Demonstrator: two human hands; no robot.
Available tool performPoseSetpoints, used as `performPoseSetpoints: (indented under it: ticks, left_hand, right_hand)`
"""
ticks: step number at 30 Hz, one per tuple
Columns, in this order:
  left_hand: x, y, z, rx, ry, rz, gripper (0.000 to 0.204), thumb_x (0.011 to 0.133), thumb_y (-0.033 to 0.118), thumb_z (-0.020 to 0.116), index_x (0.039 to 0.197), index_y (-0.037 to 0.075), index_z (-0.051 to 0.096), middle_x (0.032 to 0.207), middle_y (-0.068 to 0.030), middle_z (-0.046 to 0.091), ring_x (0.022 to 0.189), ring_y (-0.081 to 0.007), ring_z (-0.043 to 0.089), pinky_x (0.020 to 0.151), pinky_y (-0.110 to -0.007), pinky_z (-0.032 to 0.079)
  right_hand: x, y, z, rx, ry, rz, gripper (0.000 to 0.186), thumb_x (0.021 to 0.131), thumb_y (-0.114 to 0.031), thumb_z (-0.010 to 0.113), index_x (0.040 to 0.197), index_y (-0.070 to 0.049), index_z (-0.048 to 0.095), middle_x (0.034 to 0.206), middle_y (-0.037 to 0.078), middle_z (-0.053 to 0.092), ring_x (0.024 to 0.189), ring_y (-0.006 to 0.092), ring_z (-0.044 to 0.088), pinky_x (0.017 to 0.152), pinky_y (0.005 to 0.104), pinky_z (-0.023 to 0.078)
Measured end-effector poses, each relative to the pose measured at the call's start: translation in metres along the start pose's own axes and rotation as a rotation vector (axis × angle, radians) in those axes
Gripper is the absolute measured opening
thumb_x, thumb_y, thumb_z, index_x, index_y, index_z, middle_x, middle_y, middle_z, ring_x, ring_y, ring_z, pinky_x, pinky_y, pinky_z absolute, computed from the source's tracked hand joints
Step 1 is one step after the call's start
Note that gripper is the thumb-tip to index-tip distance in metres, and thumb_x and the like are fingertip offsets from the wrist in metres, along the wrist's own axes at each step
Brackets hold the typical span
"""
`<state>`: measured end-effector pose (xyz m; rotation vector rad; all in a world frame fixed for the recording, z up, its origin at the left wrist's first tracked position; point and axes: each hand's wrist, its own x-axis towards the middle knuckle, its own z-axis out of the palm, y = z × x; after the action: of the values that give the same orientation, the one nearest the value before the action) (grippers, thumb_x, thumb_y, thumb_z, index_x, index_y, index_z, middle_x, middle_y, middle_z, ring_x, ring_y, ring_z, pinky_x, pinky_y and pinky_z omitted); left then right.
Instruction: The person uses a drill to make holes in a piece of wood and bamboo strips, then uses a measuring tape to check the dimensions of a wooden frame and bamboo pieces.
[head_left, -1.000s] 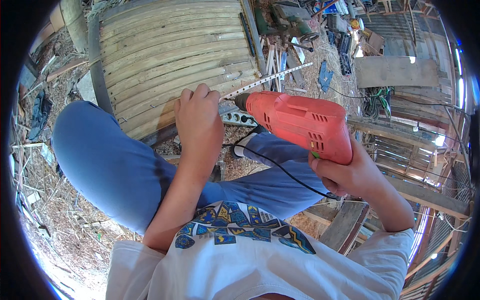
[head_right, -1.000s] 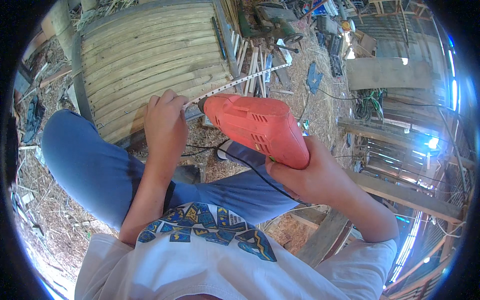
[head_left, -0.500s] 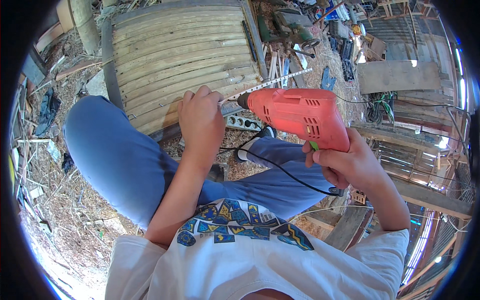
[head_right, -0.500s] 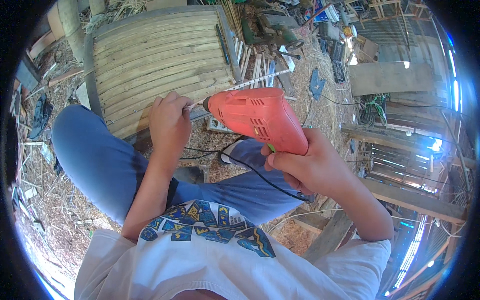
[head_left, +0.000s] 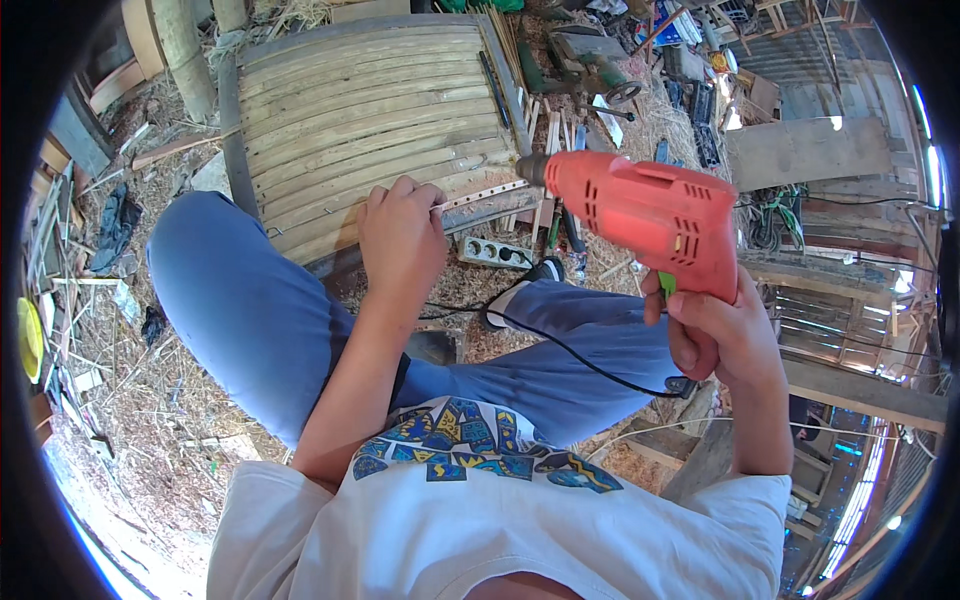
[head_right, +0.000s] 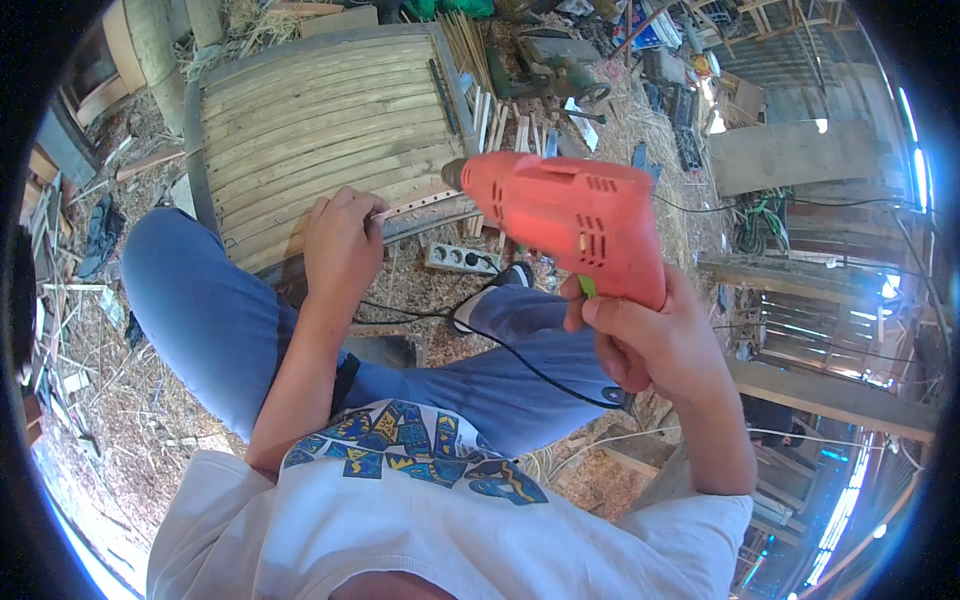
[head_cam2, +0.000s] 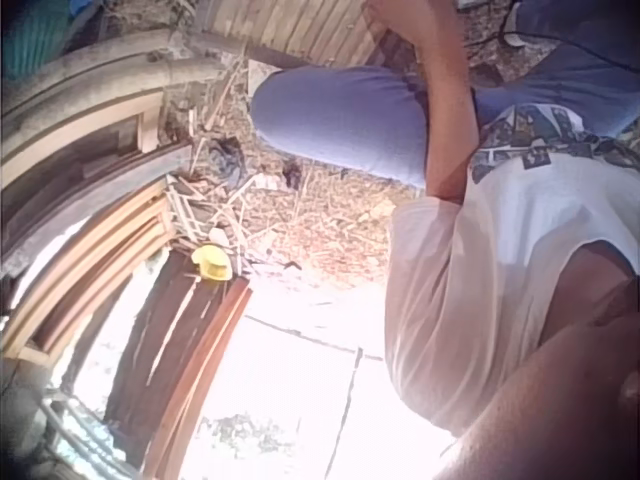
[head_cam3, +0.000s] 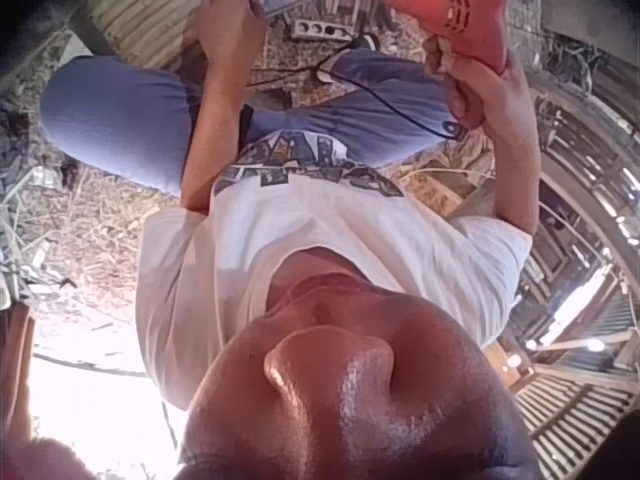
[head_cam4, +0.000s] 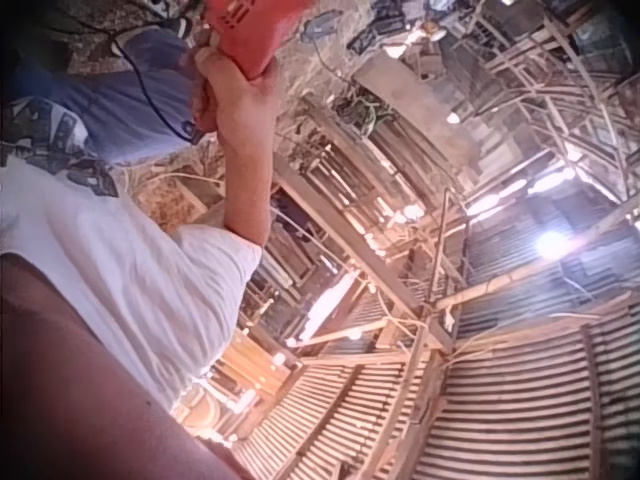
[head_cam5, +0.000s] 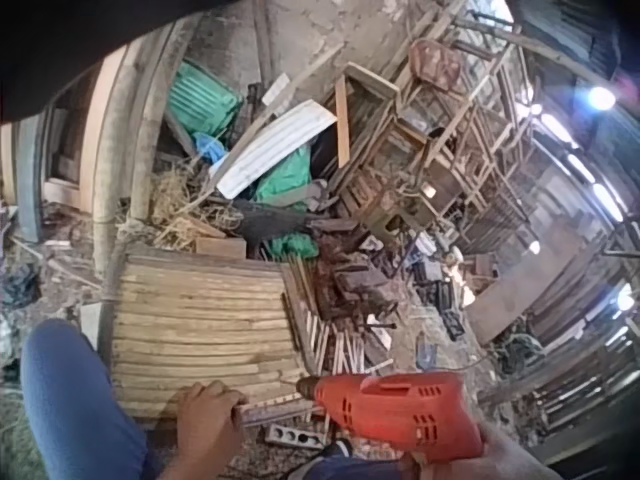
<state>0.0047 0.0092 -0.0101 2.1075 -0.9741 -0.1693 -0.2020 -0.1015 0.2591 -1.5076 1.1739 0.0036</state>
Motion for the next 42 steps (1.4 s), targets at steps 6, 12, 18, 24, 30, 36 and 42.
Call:
performPoseSetpoints:
  ticks: [6, 12, 18, 24, 30, 36, 42]
  left_hand:
    - [-0.003, 0.007, 0.004, 0.060, 0.006, 0.110, 0.016, 0.085, 0.007, 0.076, 0.100, 0.011, 0.076, 0.096, -0.0087, 0.067, 0.098, -0.0335, 0.063, 0.089, -0.047, 0.049]
    - [0.006, -0.001, -0.001, 0.012, -0.047, 0.177, 0.013, 0.090, 0.009, 0.075, 0.102, 0.006, 0.073, 0.097, -0.0119, 0.066, 0.096, -0.0343, 0.063, 0.086, -0.044, 0.050]
    - [0.027, 0.032, -0.005, -0.246, 0.082, 0.183, 0.007, 0.101, 0.007, 0.068, 0.104, 0.001, 0.069, 0.092, -0.0103, 0.065, 0.086, -0.0217, 0.062, 0.081, -0.035, 0.052]
    - [0.052, 0.068, -0.008, -0.839, 0.207, -0.052, 0.032, 0.114, 0.031, 0.056, 0.113, 0.001, 0.065, 0.096, -0.0030, 0.063, 0.093, -0.0118, 0.059, 0.087, -0.032, 0.051]
    - [0.099, 0.109, -0.029, -1.206, 0.147, -0.098, 0.033, 0.113, 0.040, 0.055, 0.121, 0.010, 0.062, 0.107, 0.0003, 0.060, 0.098, -0.0156, 0.061, 0.087, -0.036, 0.053]
    - [0.114, 0.175, -0.052, -1.111, -0.047, 0.146, 0.039, 0.116, 0.042, 0.044, 0.134, 0.009, 0.051, 0.083, 0.0015, 0.038, 0.064, -0.0085, 0.035, 0.060, -0.026, 0.032]
    - [0.127, 0.238, -0.094, -0.840, -0.179, 0.410, 0.029, 0.117, 0.033, 0.045, 0.131, 0.008, 0.048, 0.086, 0.0006, 0.040, 0.063, -0.0052, 0.033, 0.053, -0.022, 0.028]
  right_hand:
    - [0.029, 0.054, -0.015, 0.388, 0.075, -0.355, 0.035, 0.089, -0.007, 0.065, 0.122, 0.005, 0.063, 0.096, 0.017, 0.068, 0.049, 0.0134, 0.056, 0.043, 0.0278, 0.043]
    - [0.075, 0.105, -0.046, 0.663, 0.159, -0.538, 0.032, 0.091, -0.007, 0.063, 0.120, 0.005, 0.063, 0.094, 0.015, 0.066, 0.049, 0.0140, 0.054, 0.045, 0.0305, 0.043]
    - [0.071, 0.135, -0.085, 0.756, 0.284, -0.420, 0.028, 0.090, -0.009, 0.065, 0.116, 0.004, 0.065, 0.088, 0.010, 0.066, 0.049, 0.0134, 0.052, 0.046, 0.0319, 0.044]
    - [0.053, 0.152, -0.105, 0.842, 0.302, -0.386, 0.029, 0.091, -0.011, 0.065, 0.116, 0.003, 0.065, 0.086, 0.009, 0.064, 0.048, 0.0130, 0.052, 0.045, 0.0316, 0.043]
    - [0.035, 0.158, -0.104, 0.931, 0.185, -0.390, 0.027, 0.091, -0.012, 0.065, 0.115, 0.001, 0.064, 0.085, 0.008, 0.064, 0.047, 0.0117, 0.053, 0.043, 0.0283, 0.043]
    - [0.023, 0.167, -0.105, 0.877, 0.135, -0.373, 0.025, 0.092, -0.012, 0.065, 0.113, 0.001, 0.063, 0.085, 0.008, 0.064, 0.045, 0.0119, 0.054, 0.043, 0.0288, 0.044]
    - [0.023, 0.176, -0.108, 0.913, 0.122, -0.336, 0.024, 0.092, -0.012, 0.065, 0.112, 0.000, 0.063, 0.085, 0.008, 0.065, 0.047, 0.0116, 0.055, 0.043, 0.0294, 0.045]
